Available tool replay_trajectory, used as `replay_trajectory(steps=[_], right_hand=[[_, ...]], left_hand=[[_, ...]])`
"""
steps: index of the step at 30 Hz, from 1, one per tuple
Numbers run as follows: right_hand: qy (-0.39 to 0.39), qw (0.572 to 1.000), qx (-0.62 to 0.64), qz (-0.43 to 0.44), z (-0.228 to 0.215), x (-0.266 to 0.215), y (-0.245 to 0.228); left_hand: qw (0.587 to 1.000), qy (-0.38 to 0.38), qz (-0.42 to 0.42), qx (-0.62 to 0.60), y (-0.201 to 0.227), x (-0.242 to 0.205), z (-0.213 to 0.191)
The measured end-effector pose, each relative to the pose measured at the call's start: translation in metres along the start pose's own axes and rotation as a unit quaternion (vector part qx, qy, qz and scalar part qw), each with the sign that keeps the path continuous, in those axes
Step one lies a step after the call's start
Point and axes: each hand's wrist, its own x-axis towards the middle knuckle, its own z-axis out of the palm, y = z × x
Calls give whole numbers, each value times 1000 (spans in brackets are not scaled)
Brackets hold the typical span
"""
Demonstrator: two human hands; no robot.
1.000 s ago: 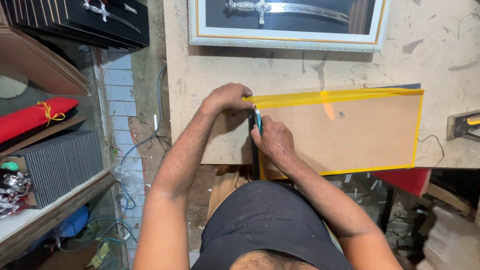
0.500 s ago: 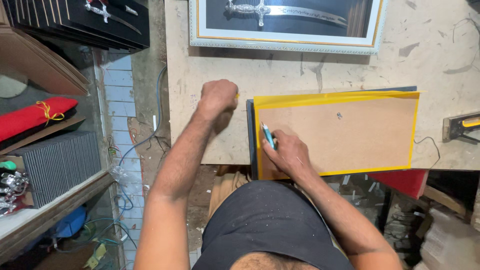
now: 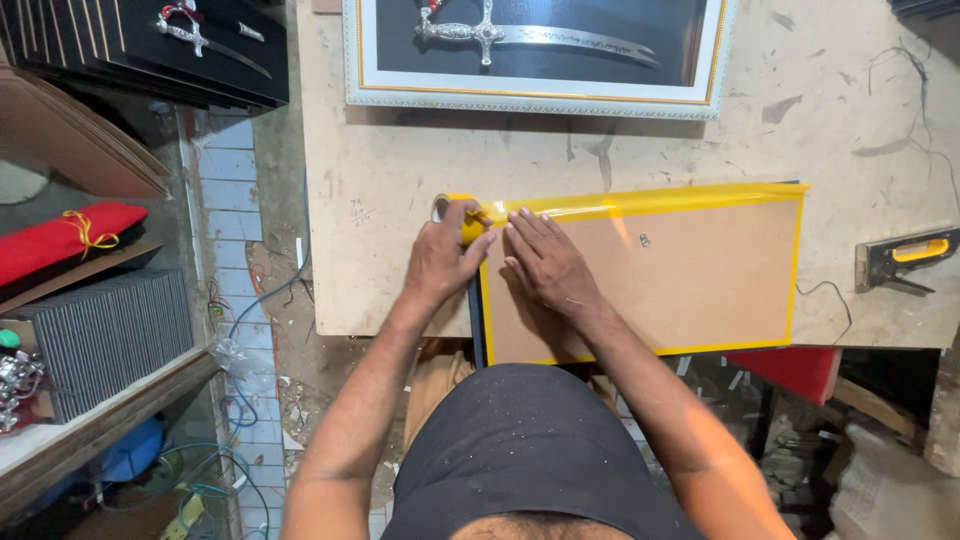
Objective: The person applies yellow tape to the edges of a rectangular board, cuts the tape with a utility knife, and attaches white corner pieces to the board. The person repeats this process for multiple boards, handling tape, a knife, and corner pieces throughout.
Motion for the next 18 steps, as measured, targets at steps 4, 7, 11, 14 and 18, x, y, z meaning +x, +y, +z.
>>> replay_trajectory(steps=[4, 7, 11, 14, 18], right_hand=[[12, 1000, 7, -12, 0, 1, 10], [18, 1000, 2, -8, -13, -9, 27], [25, 1000, 2, 5, -36, -33, 65], [39, 999, -19, -10, -64, -54, 101], [35, 999, 2, 28, -109, -81, 144]], left_hand=[[989, 30, 51, 132, 13, -3, 30], [988, 53, 25, 144, 15, -3, 39], [988, 76, 18, 137, 16, -4, 46], [987, 58, -34, 146, 23, -1, 49], [986, 64, -41, 146, 29, 2, 48]])
